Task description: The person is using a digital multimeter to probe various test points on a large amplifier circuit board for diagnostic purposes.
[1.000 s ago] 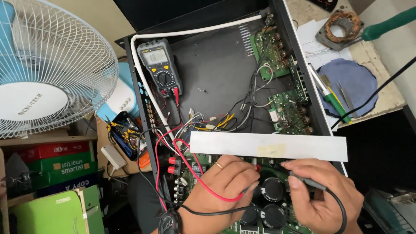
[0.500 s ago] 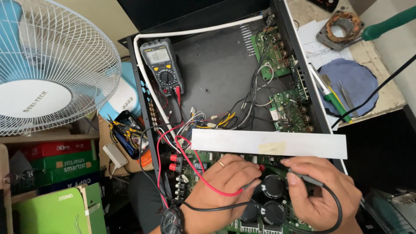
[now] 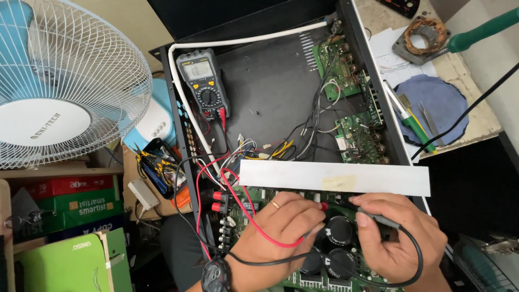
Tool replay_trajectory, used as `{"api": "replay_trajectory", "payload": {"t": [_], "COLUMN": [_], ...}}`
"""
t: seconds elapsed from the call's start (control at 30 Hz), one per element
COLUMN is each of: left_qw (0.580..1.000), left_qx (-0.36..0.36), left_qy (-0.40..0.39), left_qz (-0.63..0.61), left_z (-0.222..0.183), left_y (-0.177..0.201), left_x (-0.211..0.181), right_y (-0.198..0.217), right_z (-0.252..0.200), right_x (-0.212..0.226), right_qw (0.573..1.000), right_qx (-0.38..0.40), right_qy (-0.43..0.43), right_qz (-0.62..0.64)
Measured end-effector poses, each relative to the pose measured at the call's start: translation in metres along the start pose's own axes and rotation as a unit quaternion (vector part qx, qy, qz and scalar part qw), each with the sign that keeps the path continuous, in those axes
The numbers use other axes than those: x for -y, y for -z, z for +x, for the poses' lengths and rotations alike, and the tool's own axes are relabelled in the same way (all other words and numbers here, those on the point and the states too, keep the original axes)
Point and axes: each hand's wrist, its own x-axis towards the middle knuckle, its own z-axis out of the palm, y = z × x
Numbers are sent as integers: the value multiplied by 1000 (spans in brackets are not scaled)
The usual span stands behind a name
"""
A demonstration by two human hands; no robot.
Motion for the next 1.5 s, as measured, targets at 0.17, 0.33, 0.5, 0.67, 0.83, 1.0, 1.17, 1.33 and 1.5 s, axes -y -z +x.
{"api": "replay_trajectory", "payload": {"t": [0.17, 0.33, 0.5, 0.67, 0.83, 1.0, 1.17, 1.33, 1.5], "left_qw": [999, 999, 1000, 1000, 1000, 1000, 1000, 1000, 1000], "left_qx": [-21, -28, -17, -10, -11, -10, -5, 3, -11], "left_qy": [-20, -15, -10, -6, -11, -10, -5, -1, 3], "left_qz": [11, -5, -4, -9, -6, -14, -24, -30, -21], "left_z": [2, 4, 4, 2, 1, 0, -2, -3, -3], "left_y": [0, 2, 3, 1, 0, -1, -1, -1, -3], "left_x": [2, 2, 2, 5, 6, 9, 11, 11, 10], "right_y": [0, -1, -2, -1, -1, 0, -2, -1, -1], "right_z": [-2, -3, -2, -2, -1, 2, 2, 1, -1], "right_x": [-2, -4, -3, -3, -3, 1, 0, -2, -4], "right_qw": [1000, 1000, 1000, 1000, 1000, 1000, 1000, 999, 1000], "right_qx": [-2, -4, -7, -4, -3, -1, -1, 7, 8], "right_qy": [-10, -8, -4, -1, 4, 7, 16, 36, 28], "right_qz": [4, 6, 4, 7, 4, 0, -6, -17, -2]}}
